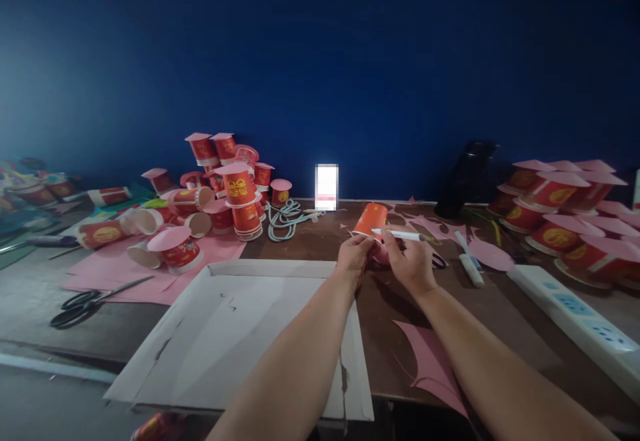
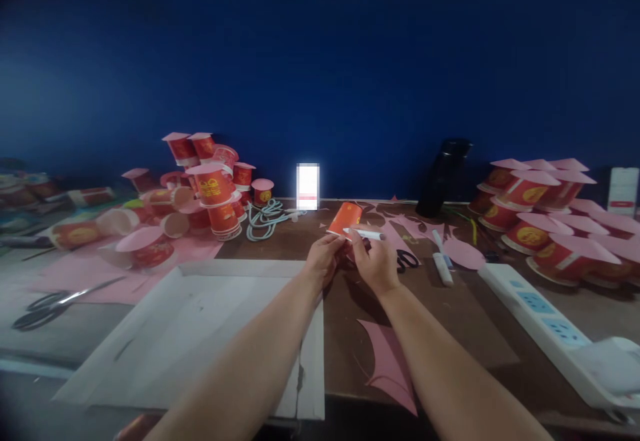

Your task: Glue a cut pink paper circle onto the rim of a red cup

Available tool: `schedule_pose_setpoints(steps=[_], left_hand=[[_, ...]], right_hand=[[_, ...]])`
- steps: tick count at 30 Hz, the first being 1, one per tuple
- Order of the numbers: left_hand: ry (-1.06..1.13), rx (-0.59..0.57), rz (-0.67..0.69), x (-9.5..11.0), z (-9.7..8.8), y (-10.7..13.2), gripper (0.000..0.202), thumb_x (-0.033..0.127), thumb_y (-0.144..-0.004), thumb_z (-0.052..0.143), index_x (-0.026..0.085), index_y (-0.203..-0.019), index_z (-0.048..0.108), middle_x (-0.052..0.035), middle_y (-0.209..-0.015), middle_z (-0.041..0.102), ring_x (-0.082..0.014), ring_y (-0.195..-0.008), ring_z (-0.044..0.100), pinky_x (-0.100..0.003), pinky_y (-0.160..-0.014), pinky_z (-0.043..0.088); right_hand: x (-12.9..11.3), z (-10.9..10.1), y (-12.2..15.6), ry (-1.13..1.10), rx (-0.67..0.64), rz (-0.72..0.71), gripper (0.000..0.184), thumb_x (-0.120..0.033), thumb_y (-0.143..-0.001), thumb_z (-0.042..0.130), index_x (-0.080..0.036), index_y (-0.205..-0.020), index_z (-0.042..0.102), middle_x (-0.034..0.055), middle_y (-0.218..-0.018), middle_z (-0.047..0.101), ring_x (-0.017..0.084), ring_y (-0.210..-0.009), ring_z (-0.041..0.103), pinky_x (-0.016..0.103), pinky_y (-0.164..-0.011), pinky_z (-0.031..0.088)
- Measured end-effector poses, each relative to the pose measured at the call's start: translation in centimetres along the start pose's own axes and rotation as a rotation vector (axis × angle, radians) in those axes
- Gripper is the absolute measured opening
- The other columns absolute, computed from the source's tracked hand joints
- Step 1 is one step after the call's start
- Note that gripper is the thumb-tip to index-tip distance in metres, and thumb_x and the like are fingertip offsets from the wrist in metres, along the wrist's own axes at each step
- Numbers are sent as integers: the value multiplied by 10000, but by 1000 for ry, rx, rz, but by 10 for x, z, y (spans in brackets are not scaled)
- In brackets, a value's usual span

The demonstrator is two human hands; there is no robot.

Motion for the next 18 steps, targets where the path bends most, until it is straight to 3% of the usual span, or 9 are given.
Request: schedule_pose_setpoints(steps=[5,10,18], left_hand=[[-4,-44,28,-3,-2,-2,168,268,-600,739,138,-605,631,-8,-568,582,-91,-529,521,-225,-588,421],[-16,-24,13,-2,-1,-1,199,275,-590,763,131,-592,626,-14,-572,585,-86,-534,526,-217,-587,421],[-50,-26,26,-6,-4,-4,219,306,-578,774,138,-605,636,-6,-584,591,-89,-558,526,-236,-642,443]], right_hand=[[0,1,0,26,-11,3,330,-415,-914,475,-172,-876,694,112,-858,730,245,-803,675,369,-743,516],[0,0,-1,-16,30,-24,292,-377,-923,471,-180,-980,678,112,-986,709,233,-931,652,370,-835,503],[3,1,2,19,23,-3,311,-404,-911,483,-168,-876,683,103,-851,719,234,-815,670,353,-754,513]])
Point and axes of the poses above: each hand's wrist, its own y-axis away from the middle knuckle, its own z-axis out of the palm, x = y × z, the point moved 2 cm from there along -y, towards the middle knuckle
